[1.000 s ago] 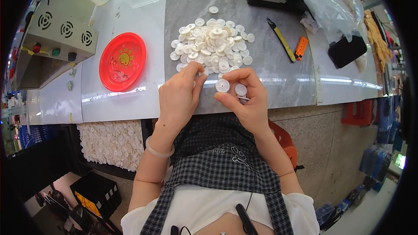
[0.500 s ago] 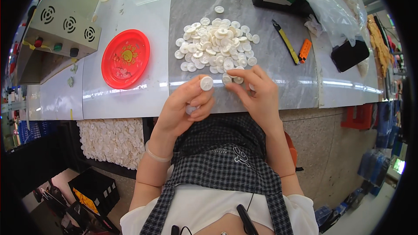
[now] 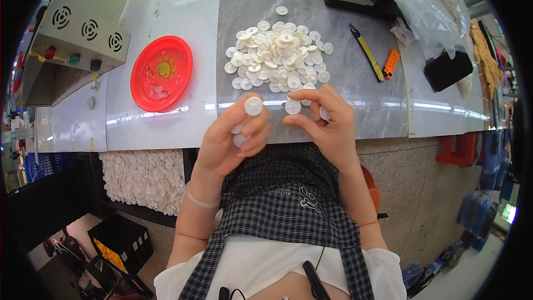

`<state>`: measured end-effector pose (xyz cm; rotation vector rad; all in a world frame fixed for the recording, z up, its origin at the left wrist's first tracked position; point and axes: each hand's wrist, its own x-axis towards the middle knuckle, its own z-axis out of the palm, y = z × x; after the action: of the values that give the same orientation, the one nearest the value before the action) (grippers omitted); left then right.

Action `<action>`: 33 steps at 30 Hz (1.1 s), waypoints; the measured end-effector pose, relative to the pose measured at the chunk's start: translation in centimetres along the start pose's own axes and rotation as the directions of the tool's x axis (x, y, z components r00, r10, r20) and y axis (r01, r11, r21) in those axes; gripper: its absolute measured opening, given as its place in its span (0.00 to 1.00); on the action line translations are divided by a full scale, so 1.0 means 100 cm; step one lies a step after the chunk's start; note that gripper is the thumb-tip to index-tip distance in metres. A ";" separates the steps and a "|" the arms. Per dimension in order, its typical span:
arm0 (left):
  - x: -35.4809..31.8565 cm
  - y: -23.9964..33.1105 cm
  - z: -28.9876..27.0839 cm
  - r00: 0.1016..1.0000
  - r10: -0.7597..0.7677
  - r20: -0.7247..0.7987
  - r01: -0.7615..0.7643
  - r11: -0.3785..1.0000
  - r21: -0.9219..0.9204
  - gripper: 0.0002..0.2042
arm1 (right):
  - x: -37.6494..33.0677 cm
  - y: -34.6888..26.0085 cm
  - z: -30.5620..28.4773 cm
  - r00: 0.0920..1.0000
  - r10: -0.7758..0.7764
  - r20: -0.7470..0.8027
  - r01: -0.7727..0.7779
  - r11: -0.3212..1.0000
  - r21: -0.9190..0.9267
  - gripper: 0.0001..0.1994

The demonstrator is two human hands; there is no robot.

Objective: Inspecting and sorting small white plastic circular parts on a factory workbench.

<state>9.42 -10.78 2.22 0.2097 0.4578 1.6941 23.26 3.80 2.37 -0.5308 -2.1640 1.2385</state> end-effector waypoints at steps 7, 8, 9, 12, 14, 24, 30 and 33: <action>0.007 0.024 -0.017 0.952 0.305 -0.013 -0.298 0.938 0.179 0.09 | -0.001 -0.010 -0.001 0.999 0.044 -0.025 -0.040 0.987 0.155 0.19; 0.006 0.026 -0.018 0.953 0.303 -0.012 -0.296 0.938 0.179 0.09 | -0.001 -0.010 -0.001 0.998 0.047 -0.033 -0.040 0.985 0.167 0.19; 0.006 0.028 -0.016 0.947 0.319 -0.045 -0.308 0.937 0.167 0.10 | -0.001 -0.010 -0.001 0.998 0.048 -0.035 -0.042 0.985 0.167 0.19; 0.005 0.036 -0.029 0.940 0.340 -0.040 -0.327 0.925 0.193 0.10 | -0.001 -0.009 -0.003 0.999 0.034 -0.026 -0.029 0.984 0.175 0.20; 0.004 0.037 -0.034 0.937 0.348 -0.003 -0.338 0.912 0.232 0.10 | -0.004 -0.004 -0.007 0.990 0.122 0.068 -0.139 0.920 0.365 0.16; 0.018 0.024 -0.015 0.744 0.663 0.077 0.196 -0.328 0.924 0.08 | 0.010 0.004 -0.007 0.945 0.212 0.248 -0.293 0.220 0.930 0.08; 0.011 0.017 -0.009 0.789 0.614 -0.033 0.236 -0.253 0.938 0.06 | 0.026 -0.001 0.036 0.986 -0.138 0.092 0.158 0.952 -0.263 0.07; 0.007 0.011 -0.008 0.771 0.637 0.002 0.194 -0.237 0.952 0.07 | 0.028 0.000 0.044 0.977 -0.172 0.126 0.206 0.915 -0.347 0.07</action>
<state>7.97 -10.42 1.89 1.1102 2.4825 1.2277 18.30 2.64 1.45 -0.4011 -2.4731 0.7799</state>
